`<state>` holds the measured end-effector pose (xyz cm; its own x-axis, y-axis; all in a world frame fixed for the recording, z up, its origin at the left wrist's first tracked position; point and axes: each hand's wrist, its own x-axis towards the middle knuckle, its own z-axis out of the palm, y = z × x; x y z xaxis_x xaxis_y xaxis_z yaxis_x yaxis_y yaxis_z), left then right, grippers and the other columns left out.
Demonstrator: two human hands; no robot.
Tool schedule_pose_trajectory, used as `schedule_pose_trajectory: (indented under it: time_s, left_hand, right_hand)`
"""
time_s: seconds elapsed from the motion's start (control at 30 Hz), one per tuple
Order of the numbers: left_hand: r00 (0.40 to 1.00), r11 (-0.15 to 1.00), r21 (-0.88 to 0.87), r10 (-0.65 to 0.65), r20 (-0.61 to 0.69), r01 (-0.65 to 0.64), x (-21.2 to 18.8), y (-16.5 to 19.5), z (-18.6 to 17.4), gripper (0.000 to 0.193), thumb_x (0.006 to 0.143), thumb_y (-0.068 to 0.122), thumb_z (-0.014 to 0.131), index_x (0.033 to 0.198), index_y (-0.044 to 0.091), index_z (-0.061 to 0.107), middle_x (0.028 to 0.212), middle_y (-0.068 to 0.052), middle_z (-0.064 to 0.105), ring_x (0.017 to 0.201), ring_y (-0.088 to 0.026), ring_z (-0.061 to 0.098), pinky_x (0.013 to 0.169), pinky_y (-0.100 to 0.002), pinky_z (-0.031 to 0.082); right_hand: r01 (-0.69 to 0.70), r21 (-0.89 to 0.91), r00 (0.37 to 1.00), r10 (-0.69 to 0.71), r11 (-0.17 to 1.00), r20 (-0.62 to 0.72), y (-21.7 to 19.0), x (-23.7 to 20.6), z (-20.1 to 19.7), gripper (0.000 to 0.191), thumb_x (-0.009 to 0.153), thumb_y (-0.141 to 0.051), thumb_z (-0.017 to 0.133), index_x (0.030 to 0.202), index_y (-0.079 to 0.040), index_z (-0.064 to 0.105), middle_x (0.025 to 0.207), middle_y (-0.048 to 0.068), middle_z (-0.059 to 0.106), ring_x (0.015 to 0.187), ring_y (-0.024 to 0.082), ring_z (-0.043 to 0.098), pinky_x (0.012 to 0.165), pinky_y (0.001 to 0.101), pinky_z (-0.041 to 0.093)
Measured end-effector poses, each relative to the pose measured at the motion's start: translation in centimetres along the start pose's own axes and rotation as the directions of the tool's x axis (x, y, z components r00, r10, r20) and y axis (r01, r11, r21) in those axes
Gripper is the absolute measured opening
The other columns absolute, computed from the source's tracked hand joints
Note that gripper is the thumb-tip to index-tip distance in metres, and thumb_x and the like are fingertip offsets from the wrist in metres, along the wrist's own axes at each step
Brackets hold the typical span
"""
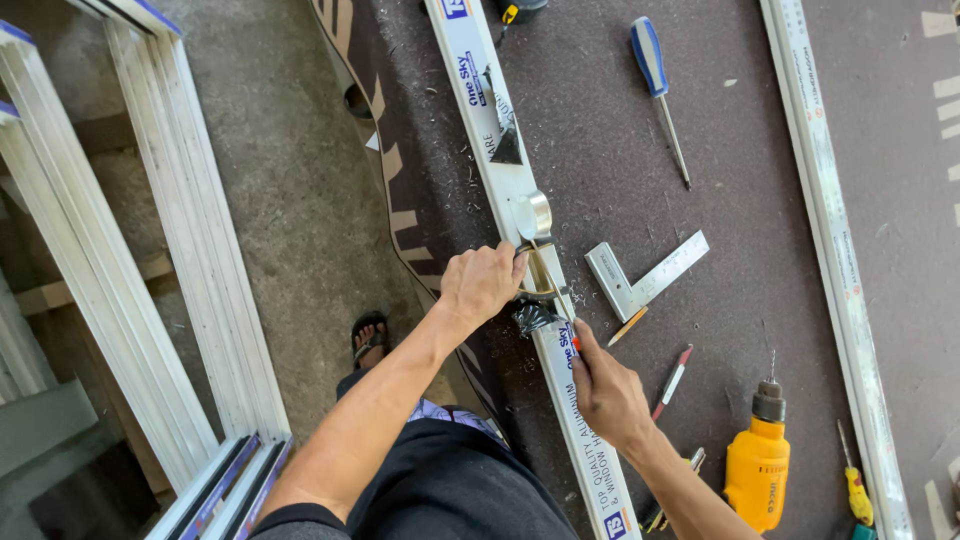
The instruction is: The person uses a power drill to make holes in an aluminum window frame, then marks measurements with a square and marker, and finally uses a hacksaw to cut the frame. The work is performed on a workbench in a workshop.
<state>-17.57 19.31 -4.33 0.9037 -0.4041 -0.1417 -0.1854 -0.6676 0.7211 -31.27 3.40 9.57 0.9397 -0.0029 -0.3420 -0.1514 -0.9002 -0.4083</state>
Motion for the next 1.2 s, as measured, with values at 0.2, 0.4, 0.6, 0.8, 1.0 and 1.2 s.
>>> schedule_pose_trajectory:
  time_s: [0.2, 0.4, 0.6, 0.8, 1.0, 1.2]
  left_hand:
    - [1.0, 0.999, 0.043, 0.021, -0.005, -0.021, 0.1, 0.4, -0.6, 0.042, 0.104, 0.041, 0.049, 0.091, 0.005, 0.067, 0.072, -0.019, 0.071, 0.068, -0.039, 0.074, 0.061, -0.05, 0.061]
    - [1.0, 0.999, 0.033, 0.004, 0.012, -0.004, 0.4, 0.2, -0.6, 0.042, 0.104, 0.041, 0.049, 0.09, 0.005, 0.067, 0.074, -0.019, 0.072, 0.072, -0.039, 0.074, 0.066, -0.05, 0.06]
    - [1.0, 1.0, -0.027, -0.011, 0.012, 0.011, 0.3, 0.1, 0.2, 0.042, 0.104, 0.041, 0.05, 0.092, 0.005, 0.066, 0.073, -0.02, 0.072, 0.071, -0.041, 0.073, 0.064, -0.051, 0.06]
    - [0.996, 0.999, 0.004, -0.032, 0.08, 0.032, 0.7, 0.3, -1.0, 0.044, 0.106, 0.043, 0.046, 0.095, 0.004, 0.064, 0.072, -0.019, 0.071, 0.068, -0.036, 0.075, 0.06, -0.047, 0.063]
    - [1.0, 1.0, 0.007, 0.005, 0.027, -0.005, 1.0, 0.0, -1.0, 0.043, 0.103, 0.042, 0.05, 0.091, 0.004, 0.066, 0.071, -0.018, 0.071, 0.069, -0.038, 0.074, 0.062, -0.049, 0.061]
    - [1.0, 1.0, 0.006, -0.024, 0.014, 0.024, 0.8, -0.1, -0.9, 0.041, 0.105, 0.04, 0.05, 0.091, 0.005, 0.066, 0.072, -0.019, 0.072, 0.07, -0.039, 0.073, 0.064, -0.049, 0.06]
  right_hand:
    - [-0.129, -0.134, 0.944, 0.163, 0.983, 0.286, 1.1, 1.4, -5.3, 0.062, 0.099, -0.029, 0.05, 0.158, -0.017, 0.038, 0.089, 0.023, 0.075, 0.075, 0.036, 0.072, 0.087, 0.0476, 0.057]
    - [-0.074, -0.256, 0.949, 0.146, 0.964, 0.278, 0.3, 2.0, -6.5, 0.056, 0.097, -0.03, 0.053, 0.151, -0.016, 0.043, 0.086, 0.023, 0.074, 0.081, 0.038, 0.072, 0.085, 0.0517, 0.055]
    - [-0.032, -0.047, 0.999, 0.031, 0.998, -0.034, 1.4, -0.2, 1.7, 0.06, 0.095, -0.026, 0.055, 0.152, -0.013, 0.041, 0.1, 0.023, 0.074, 0.084, 0.038, 0.074, 0.082, 0.0473, 0.059]
    - [-0.005, -0.098, 0.973, 0.028, 0.995, 0.229, 2.1, 2.1, -5.2, 0.057, 0.098, -0.027, 0.056, 0.151, -0.013, 0.043, 0.094, 0.024, 0.075, 0.084, 0.037, 0.074, 0.083, 0.0475, 0.056]
    - [-0.166, -0.168, 0.948, 0.204, 0.972, 0.244, -0.7, 2.4, -5.5, 0.057, 0.097, -0.027, 0.057, 0.152, -0.016, 0.044, 0.089, 0.028, 0.074, 0.081, 0.038, 0.074, 0.082, 0.0481, 0.057]
    - [0.049, -0.023, 0.999, -0.048, 0.999, 0.024, -0.4, 1.6, -1.4, 0.058, 0.095, -0.022, 0.056, 0.151, -0.01, 0.045, 0.092, 0.027, 0.074, 0.081, 0.037, 0.073, 0.077, 0.0477, 0.059]
